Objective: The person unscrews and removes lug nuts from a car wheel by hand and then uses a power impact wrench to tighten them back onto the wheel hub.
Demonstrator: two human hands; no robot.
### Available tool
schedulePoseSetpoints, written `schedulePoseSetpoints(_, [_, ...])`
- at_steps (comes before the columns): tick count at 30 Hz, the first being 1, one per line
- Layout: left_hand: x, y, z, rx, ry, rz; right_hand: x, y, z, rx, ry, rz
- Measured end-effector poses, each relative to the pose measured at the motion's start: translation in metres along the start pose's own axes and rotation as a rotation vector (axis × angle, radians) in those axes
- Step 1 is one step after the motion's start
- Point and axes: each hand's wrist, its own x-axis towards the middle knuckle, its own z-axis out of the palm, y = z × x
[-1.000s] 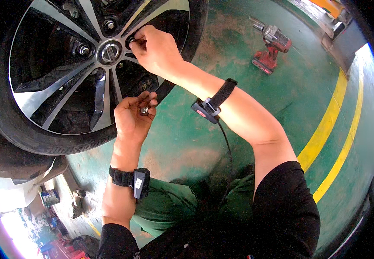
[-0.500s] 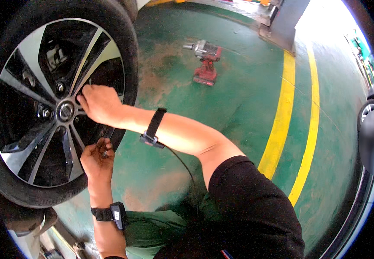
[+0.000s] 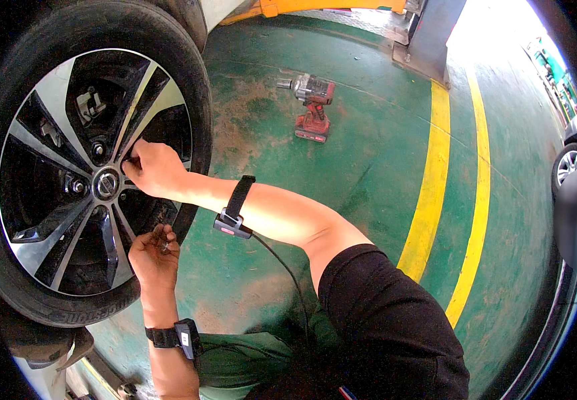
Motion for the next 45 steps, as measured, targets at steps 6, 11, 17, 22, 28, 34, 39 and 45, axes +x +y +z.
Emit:
schedulePoseSetpoints(6, [0.001,-0.001,-0.004,0.011,-0.003,0.012,0.001,-0.005,-0.003,-0.203,-0.035,-0.014])
schedulePoseSetpoints(11, [-0.002,0.001,0.000,-0.007,0.012,-0.003,-0.001,-0.002,-0.001,0.049,0.026,0.092])
schedulePoseSetpoints(17, [-0.002,0.005,-0.005,-0.023,0.000,0.004,0.000,-0.001,0.004,0.226,-0.009,0.125])
schedulePoseSetpoints(22, [0.002,0.002,-0.007,-0.041,-0.030,-0.015,-0.001,0.001,0.000,0.018,-0.014,-0.023])
schedulePoseSetpoints(28, [0.001,-0.001,-0.004,-0.017,-0.028,0.004,-0.001,0.003,0.001,-0.137,-0.014,-0.078])
schedulePoseSetpoints(34, [0.000,0.000,-0.007,-0.014,0.010,0.007,-0.002,-0.003,0.005,-0.170,0.014,-0.037])
schedulePoseSetpoints(39, [0.009,-0.004,-0.012,0.020,-0.031,0.035,0.002,0.008,0.008,-0.182,0.049,0.004])
schedulePoseSetpoints(45, [0.004,0.000,-0.008,-0.047,-0.030,-0.019,0.001,0.006,0.004,-0.104,0.019,-0.067])
